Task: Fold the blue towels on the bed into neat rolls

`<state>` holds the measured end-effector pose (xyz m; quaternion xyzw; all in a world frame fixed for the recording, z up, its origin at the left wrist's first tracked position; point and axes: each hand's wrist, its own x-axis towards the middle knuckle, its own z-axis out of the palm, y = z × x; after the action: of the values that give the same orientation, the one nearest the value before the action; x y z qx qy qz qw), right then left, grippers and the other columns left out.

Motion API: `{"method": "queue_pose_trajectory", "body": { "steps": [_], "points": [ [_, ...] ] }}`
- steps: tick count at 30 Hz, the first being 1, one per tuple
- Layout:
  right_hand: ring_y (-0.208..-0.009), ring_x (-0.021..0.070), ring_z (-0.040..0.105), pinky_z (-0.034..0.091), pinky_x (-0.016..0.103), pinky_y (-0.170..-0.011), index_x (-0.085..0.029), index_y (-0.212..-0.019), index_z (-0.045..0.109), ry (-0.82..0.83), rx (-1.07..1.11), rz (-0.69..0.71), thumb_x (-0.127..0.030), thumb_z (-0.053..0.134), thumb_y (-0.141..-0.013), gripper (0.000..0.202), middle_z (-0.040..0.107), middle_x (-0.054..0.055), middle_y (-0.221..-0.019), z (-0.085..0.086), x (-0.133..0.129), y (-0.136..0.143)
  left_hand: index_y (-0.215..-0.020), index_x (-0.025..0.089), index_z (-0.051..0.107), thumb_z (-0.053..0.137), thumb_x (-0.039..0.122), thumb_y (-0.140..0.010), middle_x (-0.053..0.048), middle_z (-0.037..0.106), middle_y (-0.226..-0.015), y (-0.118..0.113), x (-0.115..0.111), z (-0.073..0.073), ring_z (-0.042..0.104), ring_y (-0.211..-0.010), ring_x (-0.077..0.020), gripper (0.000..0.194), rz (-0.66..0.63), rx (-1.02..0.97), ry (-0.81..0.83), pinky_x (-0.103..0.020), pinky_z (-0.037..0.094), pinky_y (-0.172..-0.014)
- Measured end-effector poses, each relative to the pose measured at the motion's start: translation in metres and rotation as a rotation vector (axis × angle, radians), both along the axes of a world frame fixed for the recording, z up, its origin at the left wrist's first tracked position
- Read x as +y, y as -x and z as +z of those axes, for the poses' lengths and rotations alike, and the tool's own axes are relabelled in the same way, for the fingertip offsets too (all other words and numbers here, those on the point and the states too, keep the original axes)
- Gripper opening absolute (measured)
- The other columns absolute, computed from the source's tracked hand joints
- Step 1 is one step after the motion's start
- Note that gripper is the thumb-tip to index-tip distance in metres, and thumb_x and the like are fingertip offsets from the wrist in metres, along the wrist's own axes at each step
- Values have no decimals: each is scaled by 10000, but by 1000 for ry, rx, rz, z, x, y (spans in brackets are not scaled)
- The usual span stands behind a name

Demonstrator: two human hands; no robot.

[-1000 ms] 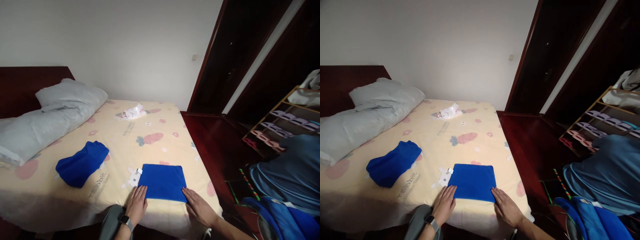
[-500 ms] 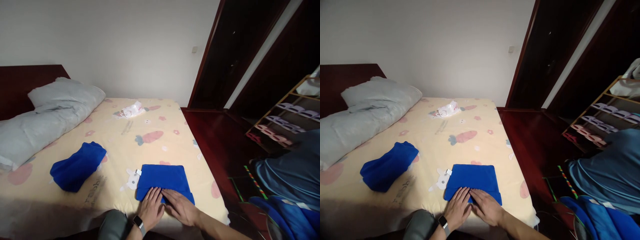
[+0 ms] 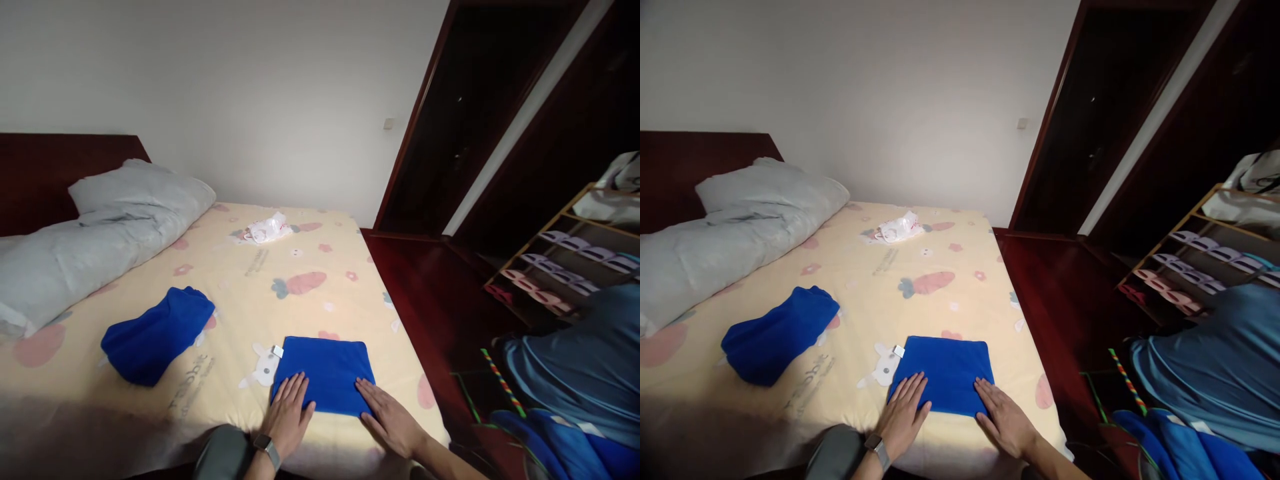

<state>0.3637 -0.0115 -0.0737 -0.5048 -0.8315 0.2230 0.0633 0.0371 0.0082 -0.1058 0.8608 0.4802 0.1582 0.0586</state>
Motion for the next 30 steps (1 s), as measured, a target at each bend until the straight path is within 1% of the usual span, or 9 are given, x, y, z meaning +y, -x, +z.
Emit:
{"method": "queue_pose_trajectory", "body": {
  "steps": [5, 8, 15, 19, 21, 23, 25, 27, 30],
  "points": [
    [-1484, 255, 242, 228, 466, -1238, -217, -1556, 268, 12, -38, -10, -577, 293, -1019, 647, 236, 47, -1608, 2, 8, -1, -1537, 255, 339, 310, 499, -1034, -40, 383, -1575, -5, 3, 0, 367, -1446, -243, 560, 33, 23, 53, -481, 356, -1180],
    [-1488, 253, 225, 219, 475, -1241, -202, -1556, 261, -10, -55, -39, -576, 282, -1021, 654, 216, 54, -1613, -3, 16, 1, -1519, 235, 383, 265, 541, -1029, -66, 368, -1577, -9, 12, 3, 351, -1453, -272, 590, 40, 60, 124, -508, 358, -1170],
    [-1474, 262, 263, 259, 499, -1221, -174, -1543, 303, -90, -99, -109, -586, 297, -1016, 669, 244, 99, -1595, -20, 57, -12, -1498, 285, 421, 251, 579, -1019, -64, 370, -1575, -17, 62, 3, 342, -1456, -290, 586, 67, 69, 160, -532, 336, -1166],
    [-1465, 288, 277, 278, 507, -1210, -114, -1521, 349, -129, -166, -168, -579, 310, -1014, 689, 290, 139, -1576, -18, 79, -12, -1515, 242, 392, 252, 565, -1023, -89, 360, -1580, -21, 84, 4, 328, -1463, -283, 604, 110, 79, 153, -522, 322, -1176],
    [-1474, 299, 253, 273, 528, -1207, -141, -1536, 321, -213, -136, -148, -530, 328, -1023, 644, 267, 124, -1587, -12, 79, 1, -1524, 224, 372, 270, 539, -1029, -100, 356, -1583, -23, 84, 5, 324, -1465, -277, 595, 122, 62, 92, -516, 316, -1181],
    [-1484, 290, 231, 249, 526, -1218, -208, -1559, 263, -276, -62, -47, -468, 340, -1034, 591, 232, 79, -1605, -7, 70, 23, -1539, 221, 335, 300, 496, -1036, -96, 338, -1593, -25, 74, 7, 305, -1474, -272, 575, 121, 35, 0, -512, 306, -1190],
    [-1482, 266, 247, 240, 488, -1230, -259, -1568, 222, -236, 1, 110, -444, 348, -1037, 576, 237, 45, -1605, -5, 57, 47, -1558, 236, 282, 321, 452, -1040, -75, 310, -1609, -28, 60, 9, 279, -1485, -264, 563, 70, 27, -67, -501, 293, -1203],
    [-1478, 249, 262, 248, 458, -1230, -265, -1571, 198, -145, 29, 213, -460, 342, -1036, 587, 247, 41, -1600, -7, 47, 66, -1562, 268, 265, 326, 425, -1043, -45, 320, -1608, -30, 46, 11, 293, -1480, -253, 545, -1, 40, -79, -488, 297, -1206],
    [-1491, 244, 220, 237, 458, -1232, -249, -1575, 167, -71, 26, 199, -502, 316, -1035, 616, 192, 45, -1616, -13, 49, 73, -1550, 298, 295, 316, 417, -1046, -33, 370, -1585, -31, 37, 11, 354, -1452, -250, 518, -20, 66, -36, -498, 334, -1185]
  ]
}}
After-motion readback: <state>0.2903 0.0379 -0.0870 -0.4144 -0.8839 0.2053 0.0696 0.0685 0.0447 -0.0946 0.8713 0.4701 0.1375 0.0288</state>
